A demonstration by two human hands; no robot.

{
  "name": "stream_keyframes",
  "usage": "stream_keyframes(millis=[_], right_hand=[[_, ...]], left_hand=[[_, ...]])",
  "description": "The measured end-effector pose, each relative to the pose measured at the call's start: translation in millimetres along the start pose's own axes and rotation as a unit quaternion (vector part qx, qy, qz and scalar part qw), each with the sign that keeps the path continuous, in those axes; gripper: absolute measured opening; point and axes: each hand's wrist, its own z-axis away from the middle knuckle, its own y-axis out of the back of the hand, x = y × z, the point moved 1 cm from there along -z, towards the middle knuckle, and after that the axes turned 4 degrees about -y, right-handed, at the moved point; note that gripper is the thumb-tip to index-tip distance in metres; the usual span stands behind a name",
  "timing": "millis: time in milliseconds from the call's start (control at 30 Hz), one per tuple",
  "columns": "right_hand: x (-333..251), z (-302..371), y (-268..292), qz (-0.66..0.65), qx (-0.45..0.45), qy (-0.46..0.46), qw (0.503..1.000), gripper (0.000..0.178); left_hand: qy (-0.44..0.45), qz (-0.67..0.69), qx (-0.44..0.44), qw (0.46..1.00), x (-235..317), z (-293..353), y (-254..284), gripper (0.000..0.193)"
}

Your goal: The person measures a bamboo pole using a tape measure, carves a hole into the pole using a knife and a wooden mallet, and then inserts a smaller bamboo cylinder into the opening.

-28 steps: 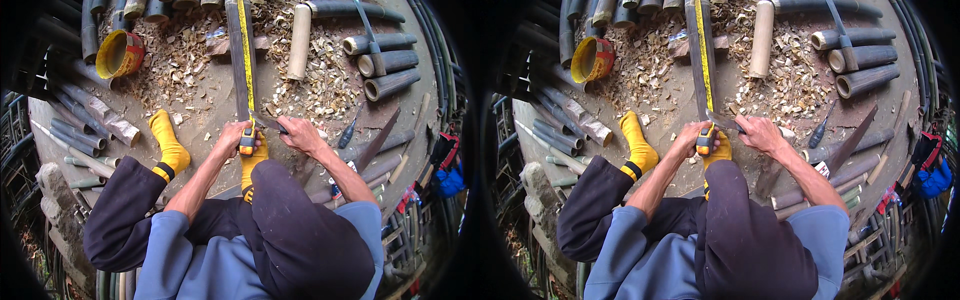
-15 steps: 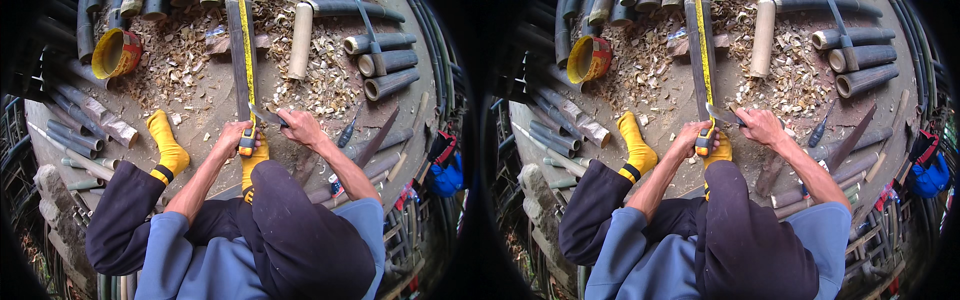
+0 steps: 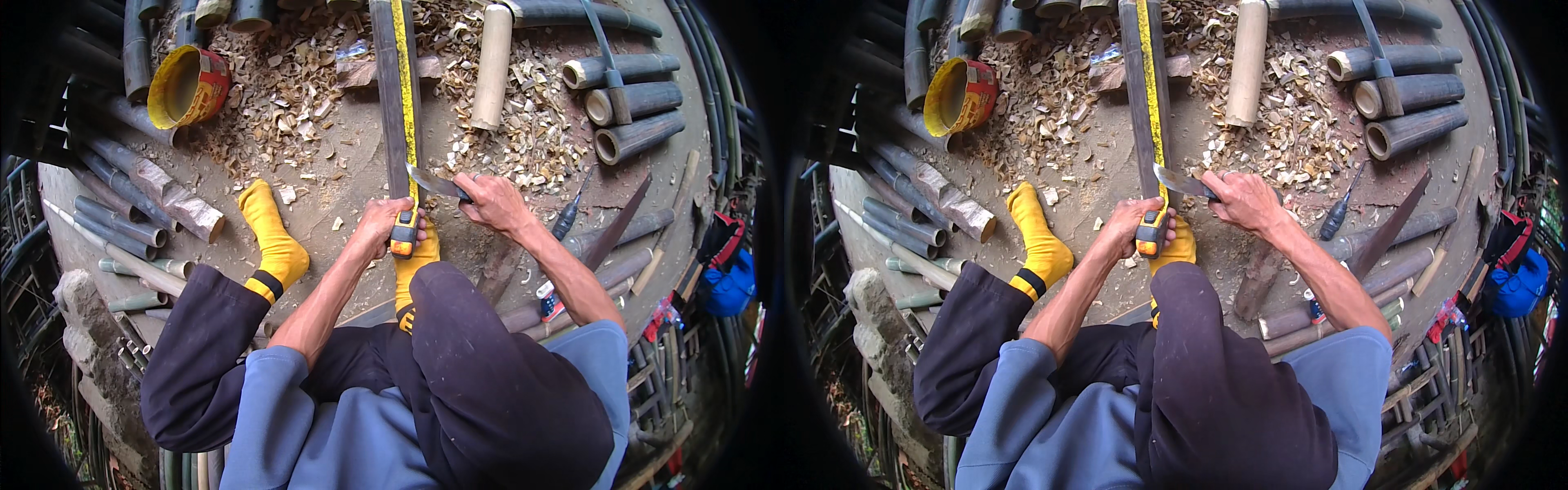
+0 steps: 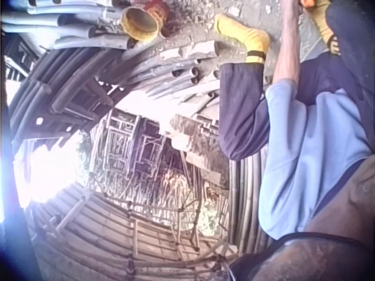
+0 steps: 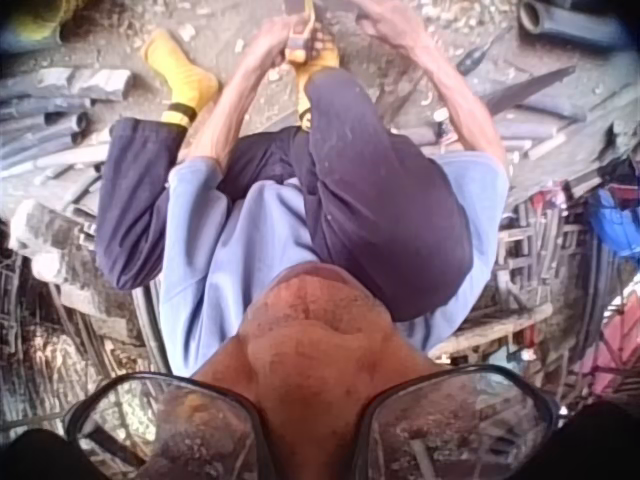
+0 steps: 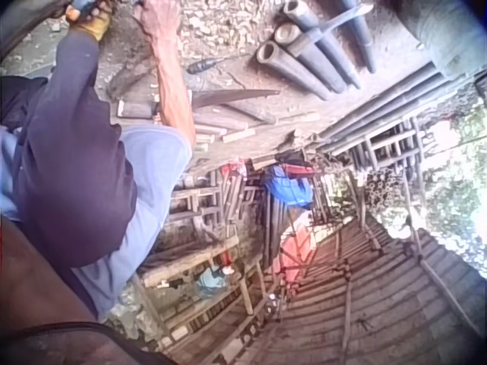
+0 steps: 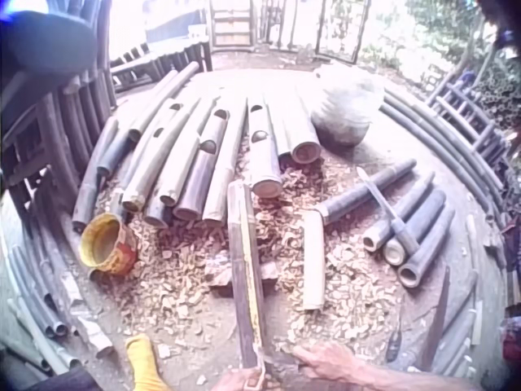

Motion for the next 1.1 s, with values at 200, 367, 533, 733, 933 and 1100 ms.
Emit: stream_keyframes(millis=[200,367,533,733,933,1100], right_hand=[[1.5,-3.0,6.0,-0.004,-0.019,0.002,1.000,0.031],[5.4,-5.2,7.0,0.014,-0.025,0.009,1.000,0.032],[9.7,-6.3,9.0,0.036,-0.031,0.022,0.999,0.040],[10.7,-9.4,12.9,0.018,-0.031,0.040,0.999,0.029],[10.4,-11.7,13.9,0.011,-0.030,0.045,0.999,0.029],[12.4,-13.9,20.2,0.051,-0.079,-0.015,0.995,0.026]], left_hand=[[-0.001,0.005,-0.001,1.000,-2.4,-1.9,1.3,0.031],[-0.004,0.002,0.002,1.000,-0.7,0.8,-1.0,0.031],[0.000,0.002,0.003,1.000,0.0,1.1,-2.4,0.031],[0.001,-0.002,0.008,1.000,-0.3,1.2,-2.3,0.031],[-0.001,-0.021,0.026,0.999,-1.3,0.9,-5.2,0.028],[-0.126,0.003,-0.011,0.992,1.9,-0.4,-34.0,0.022]])
